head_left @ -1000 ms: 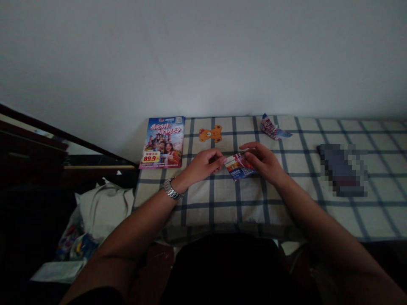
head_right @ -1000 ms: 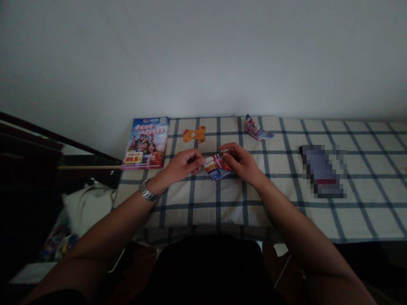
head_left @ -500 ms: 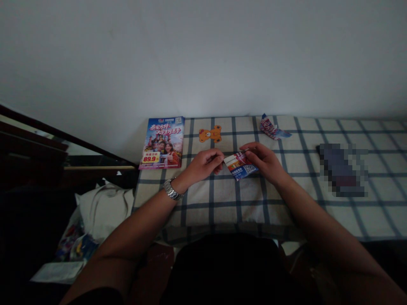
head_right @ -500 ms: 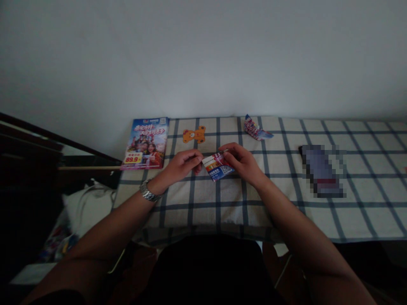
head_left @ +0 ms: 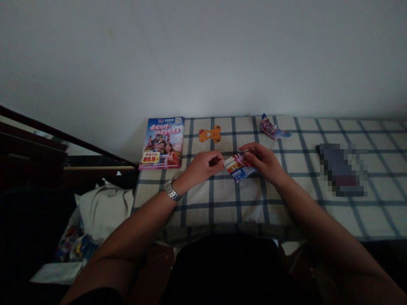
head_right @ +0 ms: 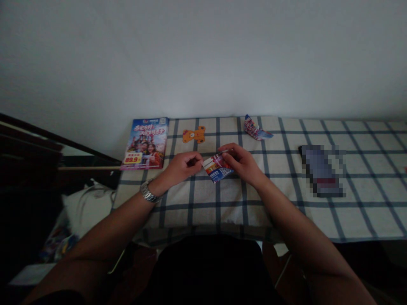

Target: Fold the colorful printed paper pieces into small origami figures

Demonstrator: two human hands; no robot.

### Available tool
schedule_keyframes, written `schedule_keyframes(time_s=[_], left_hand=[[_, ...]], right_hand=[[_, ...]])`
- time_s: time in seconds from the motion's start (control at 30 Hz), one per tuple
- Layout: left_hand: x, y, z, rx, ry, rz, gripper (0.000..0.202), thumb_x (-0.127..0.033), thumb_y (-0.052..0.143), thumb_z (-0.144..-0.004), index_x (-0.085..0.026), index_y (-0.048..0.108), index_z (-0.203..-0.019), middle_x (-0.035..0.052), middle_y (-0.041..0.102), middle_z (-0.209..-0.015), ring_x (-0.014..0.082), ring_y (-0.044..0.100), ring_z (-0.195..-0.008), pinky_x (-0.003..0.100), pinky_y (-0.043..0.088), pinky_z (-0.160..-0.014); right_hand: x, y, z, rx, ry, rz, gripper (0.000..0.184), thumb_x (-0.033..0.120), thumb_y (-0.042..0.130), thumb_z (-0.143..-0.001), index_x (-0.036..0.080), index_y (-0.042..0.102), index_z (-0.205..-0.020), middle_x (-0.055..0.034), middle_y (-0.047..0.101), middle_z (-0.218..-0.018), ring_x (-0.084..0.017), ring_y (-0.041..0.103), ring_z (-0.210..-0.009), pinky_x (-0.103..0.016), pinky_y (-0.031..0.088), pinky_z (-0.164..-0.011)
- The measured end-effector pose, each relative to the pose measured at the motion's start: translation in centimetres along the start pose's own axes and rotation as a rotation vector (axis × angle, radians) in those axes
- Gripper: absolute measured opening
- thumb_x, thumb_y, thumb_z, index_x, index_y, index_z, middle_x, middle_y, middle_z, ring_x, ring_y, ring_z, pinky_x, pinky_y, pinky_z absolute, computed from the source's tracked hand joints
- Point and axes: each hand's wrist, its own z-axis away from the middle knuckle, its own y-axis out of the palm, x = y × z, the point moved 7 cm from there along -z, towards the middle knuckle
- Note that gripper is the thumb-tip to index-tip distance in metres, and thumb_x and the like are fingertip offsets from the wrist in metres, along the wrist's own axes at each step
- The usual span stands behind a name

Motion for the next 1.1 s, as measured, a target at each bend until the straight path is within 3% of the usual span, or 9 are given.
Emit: schedule_keyframes(time_s=[0.13,0.3,0.43,0.6,0.83,0.93,1.1], left_hand=[[-0.1,0.1,0.2,0.008,0.002,0.026,0.025,-0.036,0.056,-0.102,-0.018,0.065,-0.086,-0.0002,0.065,-0.073,0.0108,0.057,-0.065,0.021,0.041,-0.059],[-0.2,0.5,0.1,0.026,0.000,0.172,0.031,-0.048,0.058,-0.105,-0.019,0.067,-0.101,0.0033,0.071,-0.085,0.0119,0.065,-0.072,0.021,0.051,-0.063],[0.1,1.5,-0.1,0.085,-0.036,0.339,0.031,-0.047,0.066,-0.101,-0.020,0.067,-0.116,0.0055,0.074,-0.099,0.0120,0.069,-0.076,0.023,0.058,-0.068],[0.3,1.7,-0.4,0.084,-0.052,0.411,0.032,-0.045,0.069,-0.100,-0.020,0.067,-0.119,0.0043,0.074,-0.096,0.0118,0.069,-0.074,0.023,0.059,-0.068],[0.8,0.6,-0.5,-0.063,-0.035,0.348,0.033,-0.045,0.068,-0.101,-0.020,0.063,-0.122,0.0006,0.066,-0.087,0.0124,0.066,-0.070,0.025,0.056,-0.067],[1.4,0.1,-0.5,-0.141,-0.034,0.360,0.028,-0.045,0.064,-0.102,-0.021,0.060,-0.115,0.0034,0.067,-0.099,0.0126,0.065,-0.073,0.026,0.057,-0.069],[1.6,-0.3,-0.5,-0.213,-0.043,0.335,0.023,-0.043,0.062,-0.103,-0.021,0.059,-0.107,0.0033,0.065,-0.099,0.0129,0.065,-0.076,0.025,0.055,-0.067]], right_hand=[[0.1,-0.1,0.0,-0.001,-0.011,0.017,0.033,0.055,0.069,-0.097,0.026,0.073,-0.112,-0.0038,0.076,-0.097,-0.020,0.070,-0.084,-0.034,0.058,-0.073],[0.4,0.0,0.0,0.007,-0.040,0.062,0.034,0.055,0.067,-0.098,0.026,0.073,-0.113,-0.0047,0.076,-0.099,-0.021,0.070,-0.085,-0.035,0.058,-0.074],[0.3,0.4,0.0,0.040,-0.047,0.076,0.036,0.057,0.066,-0.098,0.026,0.073,-0.114,-0.0046,0.076,-0.097,-0.021,0.070,-0.082,-0.034,0.058,-0.070],[0.7,0.4,-0.1,0.005,-0.084,0.117,0.037,0.059,0.064,-0.100,0.026,0.073,-0.113,-0.0052,0.076,-0.100,-0.021,0.071,-0.087,-0.035,0.059,-0.076],[0.6,-0.2,-0.4,-0.072,-0.096,0.114,0.041,0.063,0.057,-0.102,0.028,0.072,-0.117,-0.0061,0.076,-0.110,-0.025,0.071,-0.104,-0.041,0.060,-0.090],[0.4,-0.7,-0.4,-0.118,-0.110,0.107,0.040,0.063,0.060,-0.100,0.028,0.071,-0.117,-0.0061,0.076,-0.110,-0.026,0.071,-0.105,-0.043,0.060,-0.095],[0.7,-0.5,-0.4,-0.100,-0.100,0.143,0.036,0.058,0.067,-0.098,0.027,0.069,-0.117,-0.0065,0.076,-0.112,-0.025,0.073,-0.103,-0.041,0.060,-0.092]])
